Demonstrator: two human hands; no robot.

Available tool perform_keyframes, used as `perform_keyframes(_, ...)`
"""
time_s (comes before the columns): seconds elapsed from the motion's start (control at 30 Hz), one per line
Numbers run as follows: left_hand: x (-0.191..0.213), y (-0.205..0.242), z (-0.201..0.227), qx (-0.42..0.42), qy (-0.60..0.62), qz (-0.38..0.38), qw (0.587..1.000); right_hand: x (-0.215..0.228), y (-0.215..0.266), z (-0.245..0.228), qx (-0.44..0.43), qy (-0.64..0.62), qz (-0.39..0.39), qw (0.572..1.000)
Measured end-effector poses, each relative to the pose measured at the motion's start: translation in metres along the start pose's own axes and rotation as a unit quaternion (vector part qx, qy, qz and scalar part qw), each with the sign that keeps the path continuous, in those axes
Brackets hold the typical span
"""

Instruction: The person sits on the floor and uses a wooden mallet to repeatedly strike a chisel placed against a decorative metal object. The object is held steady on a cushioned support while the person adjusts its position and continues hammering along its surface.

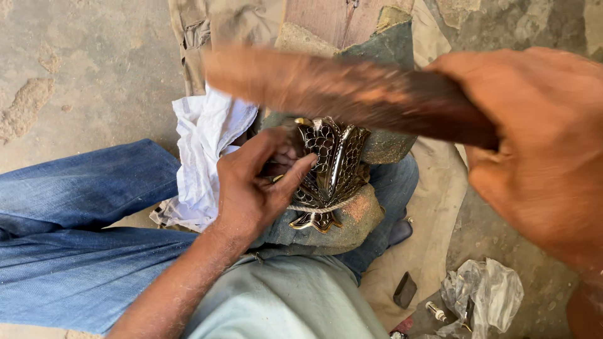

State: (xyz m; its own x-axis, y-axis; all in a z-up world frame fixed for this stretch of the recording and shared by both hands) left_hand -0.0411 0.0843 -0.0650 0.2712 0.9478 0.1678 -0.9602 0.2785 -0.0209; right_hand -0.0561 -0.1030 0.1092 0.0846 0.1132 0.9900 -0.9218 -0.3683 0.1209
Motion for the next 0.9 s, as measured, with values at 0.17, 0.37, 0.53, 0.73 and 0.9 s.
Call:
perform_keyframes(0.17,-0.006,-0.014,0.028,-0.102,-0.028,-0.142,0.984,-0.031,0.025,0.023,-0.128,-0.144,0.061,0.979)
perform_keyframes(0.37,-0.010,-0.020,0.034,-0.099,-0.066,-0.152,0.981,-0.034,0.034,0.013,-0.131,-0.079,0.041,0.987)
perform_keyframes(0.53,-0.006,-0.014,0.021,-0.037,-0.058,-0.110,0.992,-0.028,0.019,0.008,-0.051,-0.007,-0.046,0.998)
perform_keyframes(0.73,-0.002,-0.009,0.008,-0.023,-0.030,-0.092,0.995,-0.027,0.024,0.019,-0.101,-0.122,-0.016,0.987)
perform_keyframes(0.9,-0.009,-0.009,-0.013,0.067,0.043,-0.076,0.994,-0.028,0.030,0.034,-0.201,-0.180,0.037,0.962)
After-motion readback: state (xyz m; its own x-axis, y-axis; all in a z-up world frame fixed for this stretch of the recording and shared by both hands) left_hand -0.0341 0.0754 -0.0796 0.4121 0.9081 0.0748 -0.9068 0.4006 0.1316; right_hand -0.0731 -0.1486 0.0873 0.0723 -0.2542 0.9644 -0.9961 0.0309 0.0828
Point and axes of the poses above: each hand's wrist, its own y-axis away from the middle knuckle, its own x-axis out of the back of the hand, z = x × y, the point moved 8 cm from there along -y, towards the middle knuckle, and after that the axes turned 8 degrees about x, right-handed, at the moved point
